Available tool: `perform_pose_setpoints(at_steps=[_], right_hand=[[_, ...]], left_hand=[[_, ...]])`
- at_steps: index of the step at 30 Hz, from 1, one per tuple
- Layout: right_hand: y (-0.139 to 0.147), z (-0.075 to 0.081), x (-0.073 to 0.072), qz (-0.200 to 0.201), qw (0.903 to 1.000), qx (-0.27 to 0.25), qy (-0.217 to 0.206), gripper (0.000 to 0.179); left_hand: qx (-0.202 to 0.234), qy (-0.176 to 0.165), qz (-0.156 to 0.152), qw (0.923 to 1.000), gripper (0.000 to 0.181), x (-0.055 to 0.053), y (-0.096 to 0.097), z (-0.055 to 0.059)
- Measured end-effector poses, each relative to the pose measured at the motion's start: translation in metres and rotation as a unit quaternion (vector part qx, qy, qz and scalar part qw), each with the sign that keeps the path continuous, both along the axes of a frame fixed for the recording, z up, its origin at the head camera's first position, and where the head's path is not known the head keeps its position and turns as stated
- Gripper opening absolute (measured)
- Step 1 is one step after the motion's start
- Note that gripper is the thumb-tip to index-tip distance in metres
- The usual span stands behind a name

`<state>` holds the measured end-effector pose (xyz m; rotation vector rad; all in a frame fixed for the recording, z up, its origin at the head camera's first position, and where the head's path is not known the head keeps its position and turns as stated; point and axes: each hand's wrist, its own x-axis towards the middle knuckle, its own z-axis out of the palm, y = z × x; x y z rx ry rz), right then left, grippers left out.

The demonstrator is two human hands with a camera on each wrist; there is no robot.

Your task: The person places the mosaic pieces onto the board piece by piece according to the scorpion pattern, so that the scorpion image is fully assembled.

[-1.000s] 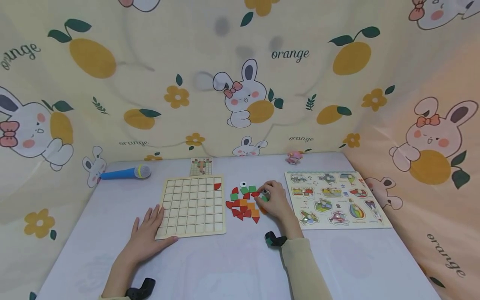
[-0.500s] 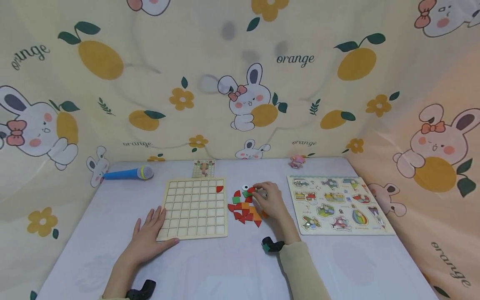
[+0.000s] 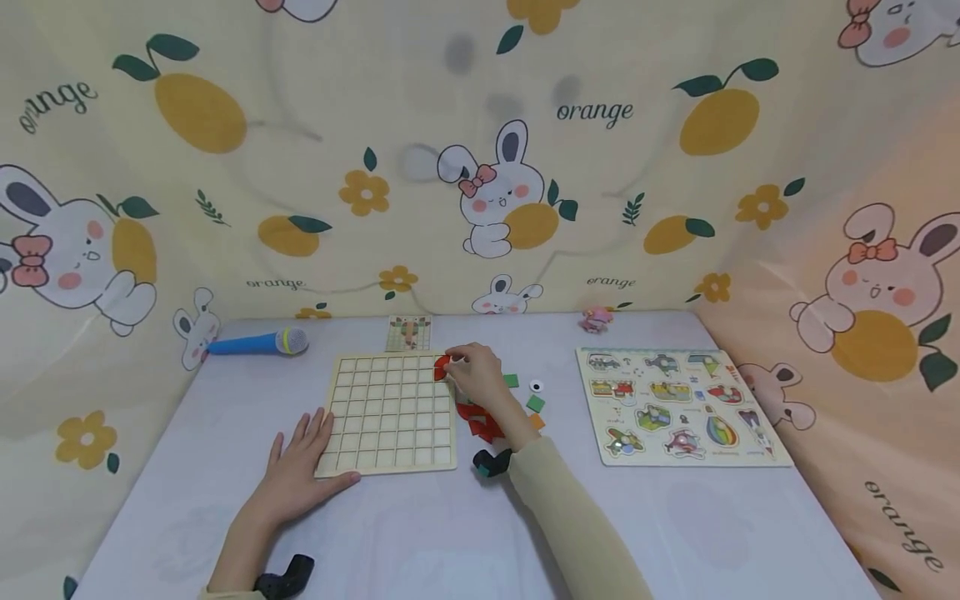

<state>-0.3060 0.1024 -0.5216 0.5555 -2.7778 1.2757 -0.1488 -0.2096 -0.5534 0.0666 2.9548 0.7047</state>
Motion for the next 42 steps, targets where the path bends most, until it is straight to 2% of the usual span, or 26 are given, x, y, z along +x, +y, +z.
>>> perform_pose_setpoints(at_steps=[5, 11, 29, 36, 42], right_hand=[[-0.020, -0.004, -0.014, 0.001, 0.9997, 0.022, 0.004, 0.028], [-0.031, -0.014, -0.023, -0.004, 0.9979, 0.062, -0.019, 0.028], [-0.038, -0.019, -0.023, -0.028, 0.9966, 0.072, -0.027, 0.027], [-0.039, -0.021, -0.024, -0.036, 0.9968, 0.061, -0.035, 0.029], [-0.040, -0.018, -0.022, -0.037, 0.9967, 0.062, -0.037, 0.028]], left_hand=[[0.000, 0.001, 0.000, 1.0000, 0.125, -0.001, 0.000, 0.002], [-0.001, -0.007, 0.002, 1.0000, 0.125, 0.000, 0.001, 0.003], [0.000, -0.001, -0.002, 1.0000, 0.124, 0.002, 0.002, 0.003], [-0.002, -0.006, 0.000, 1.0000, 0.125, 0.001, 0.002, 0.002], [-0.008, -0.005, 0.000, 1.0000, 0.125, 0.000, 0.001, 0.001]])
